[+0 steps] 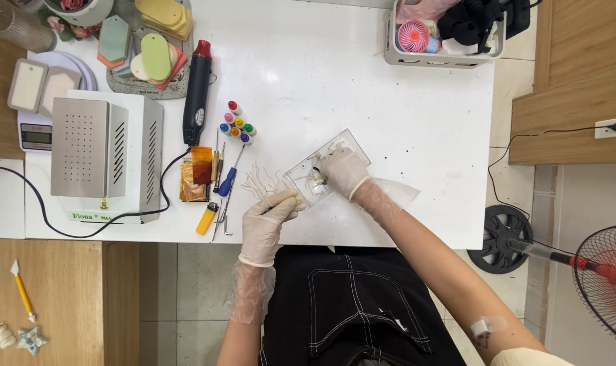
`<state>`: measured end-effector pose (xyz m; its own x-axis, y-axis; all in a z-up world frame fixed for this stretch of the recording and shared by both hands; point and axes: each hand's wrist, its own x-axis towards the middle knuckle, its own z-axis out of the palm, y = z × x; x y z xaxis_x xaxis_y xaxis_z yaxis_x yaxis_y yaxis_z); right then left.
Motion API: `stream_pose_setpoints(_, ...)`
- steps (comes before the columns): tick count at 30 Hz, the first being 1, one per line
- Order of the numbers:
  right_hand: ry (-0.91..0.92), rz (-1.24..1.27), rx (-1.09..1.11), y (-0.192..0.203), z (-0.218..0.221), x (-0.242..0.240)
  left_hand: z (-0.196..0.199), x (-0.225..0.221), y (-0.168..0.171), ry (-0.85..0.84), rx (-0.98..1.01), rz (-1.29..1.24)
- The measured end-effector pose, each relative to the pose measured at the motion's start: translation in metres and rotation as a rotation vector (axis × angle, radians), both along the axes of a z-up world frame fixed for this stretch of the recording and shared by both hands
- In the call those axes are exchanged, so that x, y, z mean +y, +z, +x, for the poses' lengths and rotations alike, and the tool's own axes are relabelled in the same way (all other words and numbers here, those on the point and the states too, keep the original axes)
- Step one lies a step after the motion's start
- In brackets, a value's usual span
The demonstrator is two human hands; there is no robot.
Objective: Attaching metal bases to candle wicks and sorting them at a production workbench.
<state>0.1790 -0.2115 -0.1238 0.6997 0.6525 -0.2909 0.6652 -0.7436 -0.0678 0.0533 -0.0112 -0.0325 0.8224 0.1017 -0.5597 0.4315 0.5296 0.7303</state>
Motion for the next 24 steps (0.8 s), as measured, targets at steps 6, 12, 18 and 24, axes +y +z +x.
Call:
stream_pose_setpoints(6, 0.085, 0.057, -0.148, 0.008, 0.002, 0.000, 0.006, -0.008, 0.001, -0.022, 0.035, -0.002)
stream_pose_setpoints(12, -0.235, 0.250, 0.228, 0.059, 0.003, -0.017, 0.017, -0.017, -0.029, 0.071, 0.055, -0.088)
stream_pose_setpoints(18, -0.218, 0.386, 0.147, 0.050, -0.006, -0.018, 0.029, -0.026, -0.021, 0.071, 0.098, -0.103)
stream_pose_setpoints(24, 0.120, -0.144, -0.104, 0.002, -0.005, 0.007, 0.029, -0.022, -0.025, 0.019, 0.102, -0.059)
